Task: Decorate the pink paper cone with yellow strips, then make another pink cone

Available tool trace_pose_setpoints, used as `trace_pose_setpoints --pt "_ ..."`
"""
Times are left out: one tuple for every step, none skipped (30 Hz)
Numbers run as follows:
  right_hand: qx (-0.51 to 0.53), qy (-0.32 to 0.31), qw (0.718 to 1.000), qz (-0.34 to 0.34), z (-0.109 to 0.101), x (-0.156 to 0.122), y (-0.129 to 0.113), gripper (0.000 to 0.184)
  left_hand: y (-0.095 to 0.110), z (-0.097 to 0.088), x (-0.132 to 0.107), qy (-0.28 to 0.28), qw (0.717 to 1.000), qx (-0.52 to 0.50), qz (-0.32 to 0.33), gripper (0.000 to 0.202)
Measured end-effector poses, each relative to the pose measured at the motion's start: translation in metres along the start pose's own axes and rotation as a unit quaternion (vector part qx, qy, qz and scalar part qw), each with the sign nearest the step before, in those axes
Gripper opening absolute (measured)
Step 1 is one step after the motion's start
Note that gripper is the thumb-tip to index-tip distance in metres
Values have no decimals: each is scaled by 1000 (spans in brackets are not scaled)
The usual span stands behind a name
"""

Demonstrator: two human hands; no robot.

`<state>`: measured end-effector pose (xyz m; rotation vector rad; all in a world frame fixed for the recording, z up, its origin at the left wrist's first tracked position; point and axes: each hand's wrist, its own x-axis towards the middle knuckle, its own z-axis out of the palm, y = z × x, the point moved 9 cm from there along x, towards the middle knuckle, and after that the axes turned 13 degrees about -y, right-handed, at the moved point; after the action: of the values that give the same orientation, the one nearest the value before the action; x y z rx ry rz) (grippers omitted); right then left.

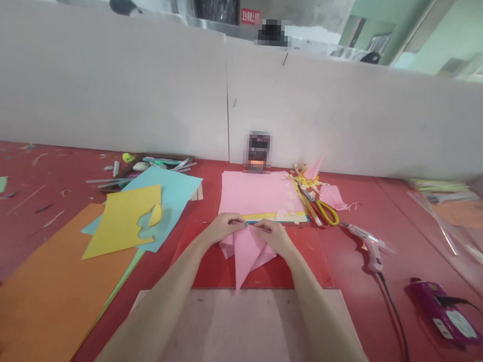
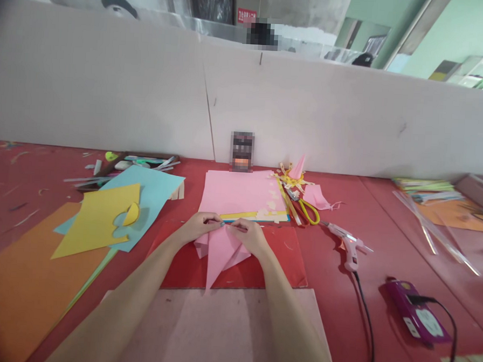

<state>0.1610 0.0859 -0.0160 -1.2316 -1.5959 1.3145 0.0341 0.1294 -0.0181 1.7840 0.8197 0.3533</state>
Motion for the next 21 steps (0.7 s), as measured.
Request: trace_pose_setpoints --pt "1 -3 1000 -1 0 0 0 22 0 0 0 -1 1000 -1 1 26" --pt "1 -6 1000 -2 1 1 1 22 1 0 0 -1 1000 -2 2 26" --pt "-1 -8 1000 -3 1 1 1 22 2 0 0 0 1000 -2 4 25" --pt "-5 -8 1000 -3 1 1 1 22 3 0 0 1 1000 -1 5 25" --pt "-7 -7 1000 -3 1 1 1 22 4 0 -1 2 1000 -1 4 26" --pt "-9 -7 1000 -2 1 1 1 22 4 0 -1 3 1000 1 2 26" --pt "-10 -6 1000 0 0 1 1 22 4 0 -1 4 1000 3 0 27" --pt "-11 -6 1000 2 0 1 2 22 5 0 -1 6 1000 5 -1 27" --pt "-12 -6 1000 4 0 1 2 22 4 0 -1 6 1000 8 -1 28" --pt "-15 -5 1000 5 0 1 2 22 4 0 -1 6 1000 9 -1 28" --pt "-18 -6 1000 5 0 1 2 22 3 1 -1 6 1000 10 -1 28" --pt "-19 -6 1000 3 0 1 2 23 2 1 0 5 1000 9 0 28" --pt "-19 -6 1000 2 0 1 2 23 1 1 0 4 1000 9 0 28" --pt "-17 -6 1000 1 0 1 2 23 0 1 0 3 1000 9 1 29" --pt "-14 -6 1000 0 0 1 2 24 0 1 1 3 1000 9 2 29" --pt "-10 -4 1000 -1 0 1 2 24 0 1 1 3 1000 11 4 30" --pt "-7 -3 1000 -2 0 0 2 24 1 1 0 3 1000 13 6 30" --pt "-6 -2 1000 -2 0 0 2 24 2 1 0 4 1000 13 9 30" --pt "-5 -1 1000 -2 0 0 2 23 3 1 0 3 1000 13 10 31" --pt "-4 -2 1000 -3 0 0 2 23 4 1 -1 3 1000 13 10 31" --pt "-3 -3 1000 -4 0 1 2 23 4 1 -1 4 1000 12 8 31"
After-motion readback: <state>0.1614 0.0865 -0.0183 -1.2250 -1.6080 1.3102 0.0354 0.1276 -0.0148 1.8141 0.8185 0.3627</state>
